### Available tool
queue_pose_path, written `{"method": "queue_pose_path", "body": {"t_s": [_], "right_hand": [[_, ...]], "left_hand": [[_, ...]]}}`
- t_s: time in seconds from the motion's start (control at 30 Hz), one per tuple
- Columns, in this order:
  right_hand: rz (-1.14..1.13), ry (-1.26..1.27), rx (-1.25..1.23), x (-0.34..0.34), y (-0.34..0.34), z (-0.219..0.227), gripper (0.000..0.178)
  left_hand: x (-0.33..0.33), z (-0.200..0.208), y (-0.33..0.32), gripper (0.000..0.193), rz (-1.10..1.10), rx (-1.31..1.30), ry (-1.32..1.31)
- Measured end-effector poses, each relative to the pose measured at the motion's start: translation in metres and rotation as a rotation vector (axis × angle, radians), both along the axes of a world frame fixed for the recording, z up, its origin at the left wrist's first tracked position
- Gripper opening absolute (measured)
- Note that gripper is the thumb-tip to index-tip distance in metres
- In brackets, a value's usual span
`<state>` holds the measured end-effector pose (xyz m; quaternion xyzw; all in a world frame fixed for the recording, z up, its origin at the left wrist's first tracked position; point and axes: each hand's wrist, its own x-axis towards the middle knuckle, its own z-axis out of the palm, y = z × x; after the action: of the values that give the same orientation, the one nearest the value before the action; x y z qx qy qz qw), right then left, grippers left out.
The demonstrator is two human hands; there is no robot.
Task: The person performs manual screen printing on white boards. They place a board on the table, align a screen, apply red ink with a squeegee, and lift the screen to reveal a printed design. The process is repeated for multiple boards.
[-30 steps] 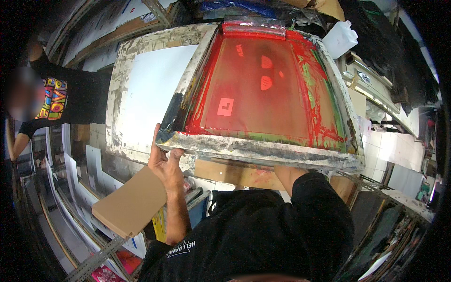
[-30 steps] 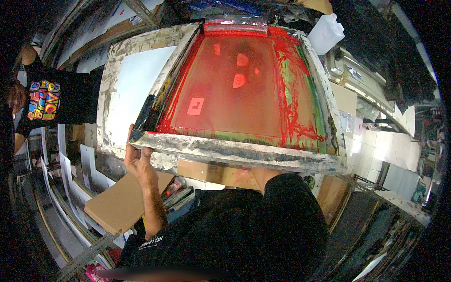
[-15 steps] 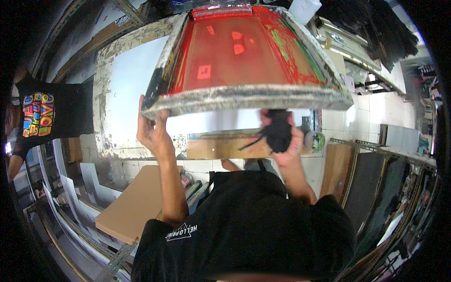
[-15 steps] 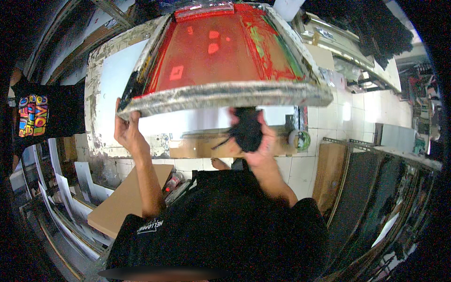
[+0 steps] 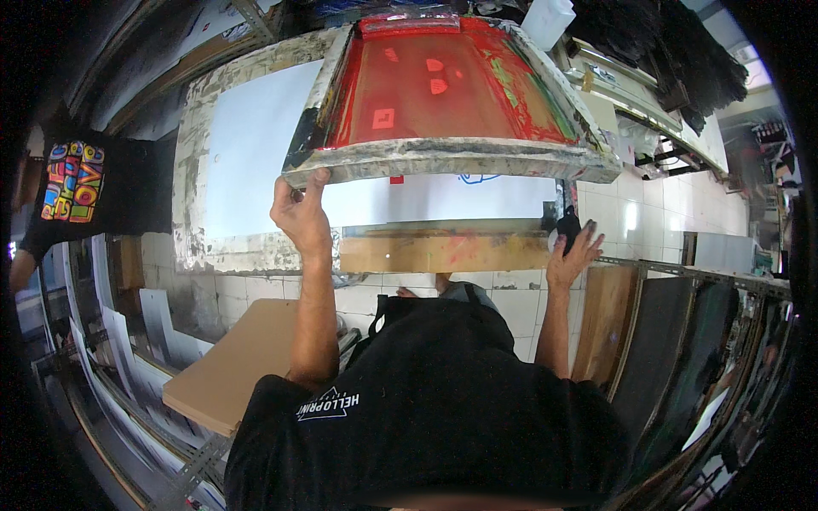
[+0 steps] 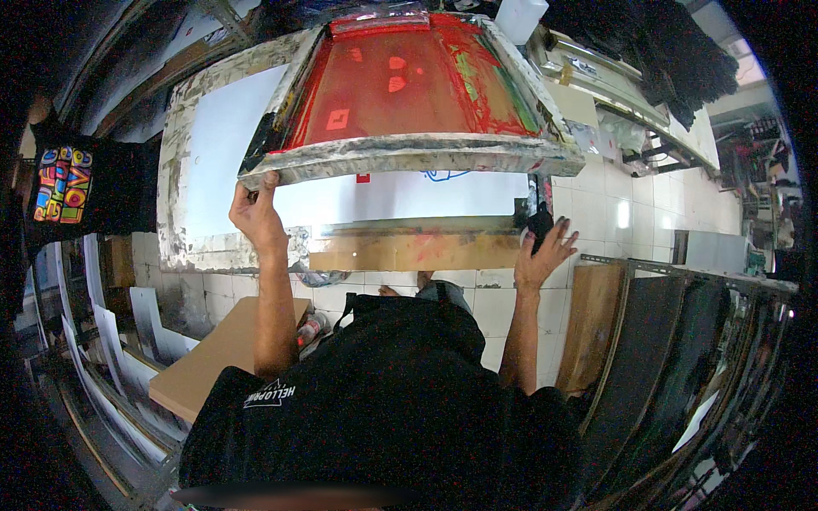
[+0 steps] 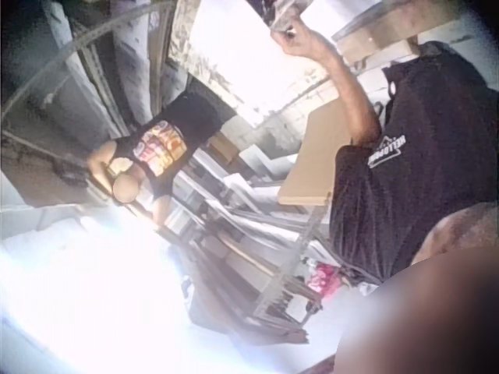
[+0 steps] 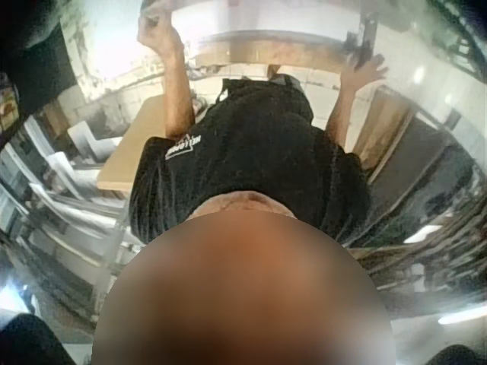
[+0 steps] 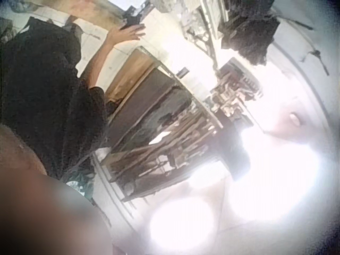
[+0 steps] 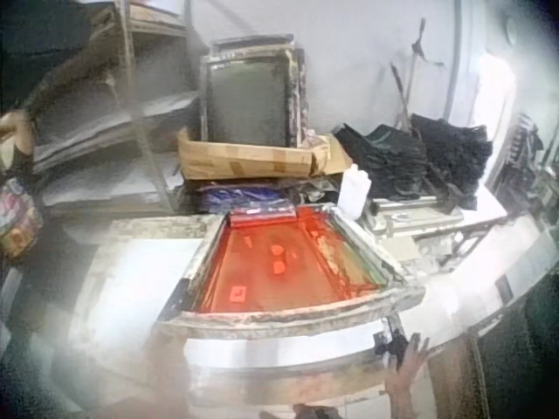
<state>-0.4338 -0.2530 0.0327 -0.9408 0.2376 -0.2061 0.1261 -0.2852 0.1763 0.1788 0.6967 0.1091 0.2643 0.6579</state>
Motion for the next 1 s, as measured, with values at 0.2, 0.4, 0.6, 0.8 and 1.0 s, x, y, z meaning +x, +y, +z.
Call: {"method": "queue_pose_path", "body": {"t_s": [0.2,0.4,0.6,0.8,1.0], "right_hand": [[0.218,-0.42,0.009,0.038,0.014,0.08,0.079],[0.499,-0.625,-0.209,0.133,0.039,0.186,0.083],[0.489,-0.529,-0.254,0.177,0.053,0.201,0.08],[0.476,-0.522,-0.252,0.175,0.05,0.2,0.078],[0.462,-0.341,-0.258,0.127,0.053,0.165,0.069]], "left_hand": [[0.008,0.012,-0.002,0.023,0.032,0.046,-0.034],[0.031,0.044,-0.006,0.027,0.039,0.028,-0.052],[0.044,0.061,-0.01,0.031,0.037,0.057,-0.134],[0.041,0.061,-0.007,0.032,0.032,0.06,-0.049],[0.0,0.01,0.008,0.024,-0.029,0.08,0.109]]}}
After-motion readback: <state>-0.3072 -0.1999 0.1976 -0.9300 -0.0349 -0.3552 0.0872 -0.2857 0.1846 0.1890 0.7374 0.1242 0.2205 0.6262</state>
